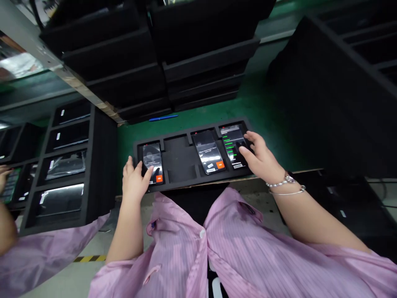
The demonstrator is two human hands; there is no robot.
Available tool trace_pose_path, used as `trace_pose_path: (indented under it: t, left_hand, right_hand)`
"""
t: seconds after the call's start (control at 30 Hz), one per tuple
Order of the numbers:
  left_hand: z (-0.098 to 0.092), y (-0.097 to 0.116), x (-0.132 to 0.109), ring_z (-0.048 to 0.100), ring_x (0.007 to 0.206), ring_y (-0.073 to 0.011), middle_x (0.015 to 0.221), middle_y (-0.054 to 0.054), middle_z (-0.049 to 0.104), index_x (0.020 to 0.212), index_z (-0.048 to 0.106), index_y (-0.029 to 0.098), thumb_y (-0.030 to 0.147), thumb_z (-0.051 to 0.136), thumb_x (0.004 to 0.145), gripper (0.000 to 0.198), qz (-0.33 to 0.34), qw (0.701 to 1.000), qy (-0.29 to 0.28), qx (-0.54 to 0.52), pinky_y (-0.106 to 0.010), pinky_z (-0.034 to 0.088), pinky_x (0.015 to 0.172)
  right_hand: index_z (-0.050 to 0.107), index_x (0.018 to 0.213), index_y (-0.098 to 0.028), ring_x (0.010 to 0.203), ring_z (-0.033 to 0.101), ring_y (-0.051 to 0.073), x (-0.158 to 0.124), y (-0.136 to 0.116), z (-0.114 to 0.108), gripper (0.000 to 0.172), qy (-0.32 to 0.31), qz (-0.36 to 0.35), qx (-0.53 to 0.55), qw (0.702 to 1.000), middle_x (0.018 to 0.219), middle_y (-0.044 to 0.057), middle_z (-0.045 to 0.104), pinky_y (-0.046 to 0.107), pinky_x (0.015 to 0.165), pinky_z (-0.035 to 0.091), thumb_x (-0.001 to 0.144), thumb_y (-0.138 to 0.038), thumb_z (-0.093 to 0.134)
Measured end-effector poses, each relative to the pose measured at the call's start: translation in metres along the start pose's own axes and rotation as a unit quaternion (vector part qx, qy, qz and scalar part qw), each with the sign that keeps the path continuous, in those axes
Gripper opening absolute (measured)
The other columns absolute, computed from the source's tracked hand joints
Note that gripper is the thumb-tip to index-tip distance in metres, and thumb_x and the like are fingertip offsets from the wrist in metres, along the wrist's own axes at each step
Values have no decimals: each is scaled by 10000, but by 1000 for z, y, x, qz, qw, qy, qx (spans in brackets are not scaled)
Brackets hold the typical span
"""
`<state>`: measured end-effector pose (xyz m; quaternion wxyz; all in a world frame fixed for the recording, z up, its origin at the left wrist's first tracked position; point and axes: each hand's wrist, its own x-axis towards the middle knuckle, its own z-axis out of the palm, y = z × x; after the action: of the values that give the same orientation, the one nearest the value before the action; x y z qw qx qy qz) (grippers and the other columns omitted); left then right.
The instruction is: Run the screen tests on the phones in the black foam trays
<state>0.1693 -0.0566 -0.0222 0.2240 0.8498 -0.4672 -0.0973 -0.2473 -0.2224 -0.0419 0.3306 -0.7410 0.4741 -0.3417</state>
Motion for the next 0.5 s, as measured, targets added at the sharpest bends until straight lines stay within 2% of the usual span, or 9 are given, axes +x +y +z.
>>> trace_pose_path:
  t: [0.07,0.13,0.23,0.3,0.37,0.4,0.5]
  left_hand:
    - [4,3,15,204,1532,-516,1651,-186,326,1189,730,187,664,756,754,646,-17,1000,1,-24,-724,171,1237]
    - [7,3,28,147,1554,-496,1642,-181,346,1135,747,187,650,772,742,608,-36,996,12,-77,-707,121,1254]
    - [5,1,38,121,1563,-486,1596,-170,421,994,780,199,623,734,788,474,-64,988,32,-139,-712,90,1255]
    - [1,1,40,122,1565,-483,1559,-165,474,955,788,208,602,720,808,426,-75,983,37,-166,-726,84,1247]
    - [-4,4,38,191,1561,-444,1522,-142,526,978,789,221,571,723,813,393,-76,976,38,-201,-678,133,1265]
    - [-6,7,36,273,1541,-415,1505,-127,551,1002,785,225,556,722,814,387,-72,972,37,-220,-633,192,1271]
    - [-7,15,30,551,1355,-335,1436,-112,617,1077,766,210,543,714,805,433,-73,961,31,-266,-498,410,1193]
  right_hand:
    - [413,1466,-220,1405,436,347,15,6,4,727,-3,53,77,996,1478,180,487,592,1175,369,936,-671,622]
    - [444,1416,-253,1411,434,337,28,8,4,665,13,92,146,985,1476,160,495,576,1136,426,932,-681,602]
    - [457,1356,-253,1330,525,330,42,5,-6,613,24,130,186,974,1418,168,541,510,940,584,944,-704,493]
    - [519,1250,-221,1190,622,331,51,1,-15,637,-3,150,196,969,1269,180,627,480,842,619,884,-742,524]
    - [592,1091,-193,1005,687,318,59,-6,-21,647,-53,167,192,966,1056,165,687,450,771,626,798,-770,607]
    - [618,1000,-183,901,697,305,64,-10,-22,633,-80,177,180,964,946,149,692,426,717,622,752,-764,662]
    - [601,723,-180,588,603,222,75,-26,-22,530,-129,202,108,965,640,66,597,321,513,516,623,-650,824]
